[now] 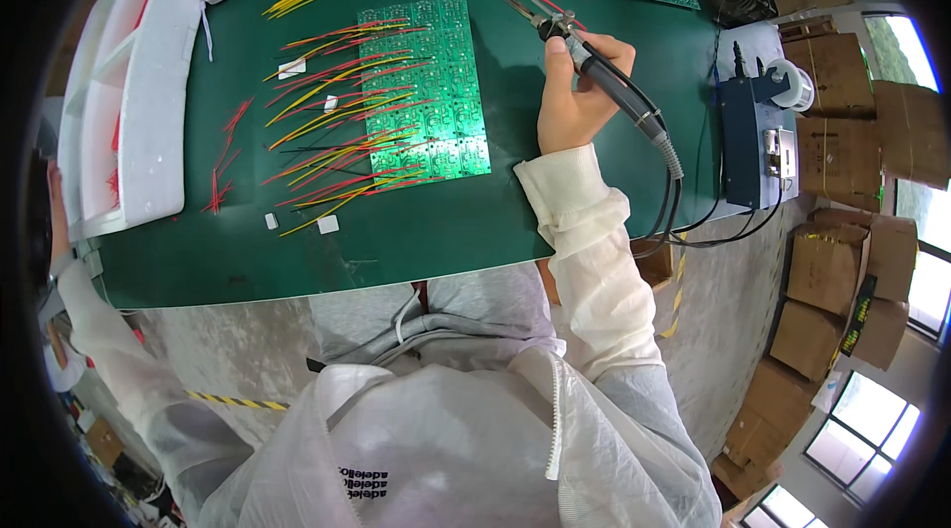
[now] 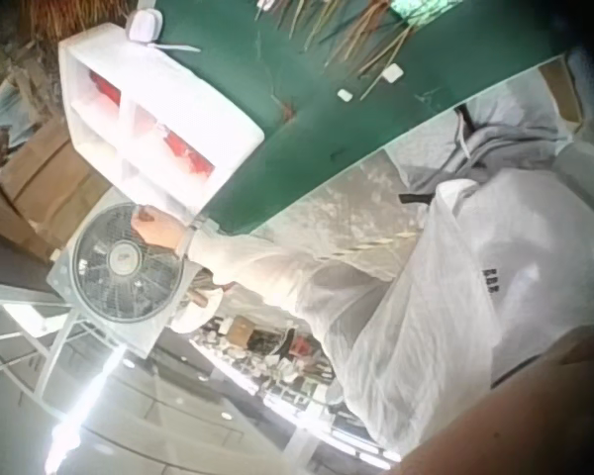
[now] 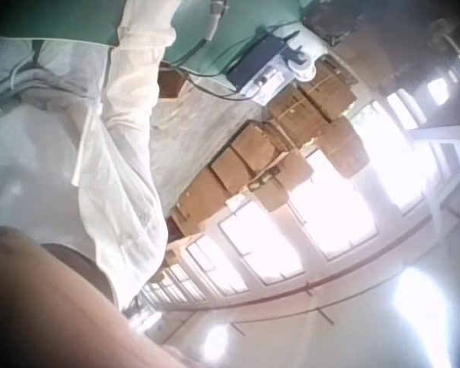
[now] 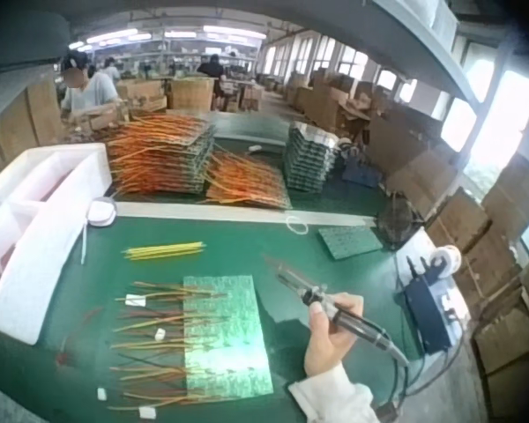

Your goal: Soldering wires onto a green circuit board at a factory workstation.

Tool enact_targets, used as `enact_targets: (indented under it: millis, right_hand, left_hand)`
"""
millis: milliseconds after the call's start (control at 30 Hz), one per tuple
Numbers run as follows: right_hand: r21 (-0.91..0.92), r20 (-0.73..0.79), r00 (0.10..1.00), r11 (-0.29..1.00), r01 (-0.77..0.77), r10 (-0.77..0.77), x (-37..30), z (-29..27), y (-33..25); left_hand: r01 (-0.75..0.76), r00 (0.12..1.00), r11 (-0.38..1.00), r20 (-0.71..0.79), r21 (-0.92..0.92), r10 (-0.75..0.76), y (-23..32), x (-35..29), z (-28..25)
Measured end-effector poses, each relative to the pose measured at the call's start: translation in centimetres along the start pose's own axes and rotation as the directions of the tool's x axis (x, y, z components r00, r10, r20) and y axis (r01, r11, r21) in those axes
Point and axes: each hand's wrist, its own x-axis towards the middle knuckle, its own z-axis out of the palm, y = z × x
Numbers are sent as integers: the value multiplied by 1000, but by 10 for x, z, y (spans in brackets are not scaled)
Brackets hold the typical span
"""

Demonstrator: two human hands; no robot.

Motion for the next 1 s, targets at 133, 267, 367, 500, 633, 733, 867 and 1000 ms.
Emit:
enact_targets:
  millis: [133, 267, 367, 500, 633, 733, 867, 1000]
  right_hand:
    - [-12, 1, 1000, 1000, -6, 6, 1, 0, 0]
    - [-31, 12, 1000, 999, -12, 13, 1, 1, 0]
    - [-16, 0, 999, 999, -46, 46, 0, 1, -2]
    - [14, 13, 989, 989, -148, 148, -2, -1, -5]
    - [15, 23, 986, 986, -167, 167, -1, -2, -5]
    - [35, 16, 987, 987, -159, 158, 0, -2, -5]
    - [19, -5, 992, 992, -124, 124, 0, 1, -5]
    - [36, -1, 984, 983, -180, 180, -1, 0, -8]
  left_hand:
    - [46, 942, 998, 330, 40, -56, -132, 24, 59]
    - [14, 928, 993, 370, -114, 30, -173, 41, 89]
    - [-115, 936, 988, 344, 107, 72, -175, 63, 85]
    - [328, 763, 944, 598, -30, -246, -170, 86, 92]
    - [349, 791, 937, 543, -25, -280, -177, 94, 115]
    - [266, 831, 964, 505, 12, -235, -189, 101, 123]
    - [277, 849, 960, 460, 33, -260, -201, 107, 124]
    - [275, 872, 960, 404, 57, -274, -203, 106, 124]
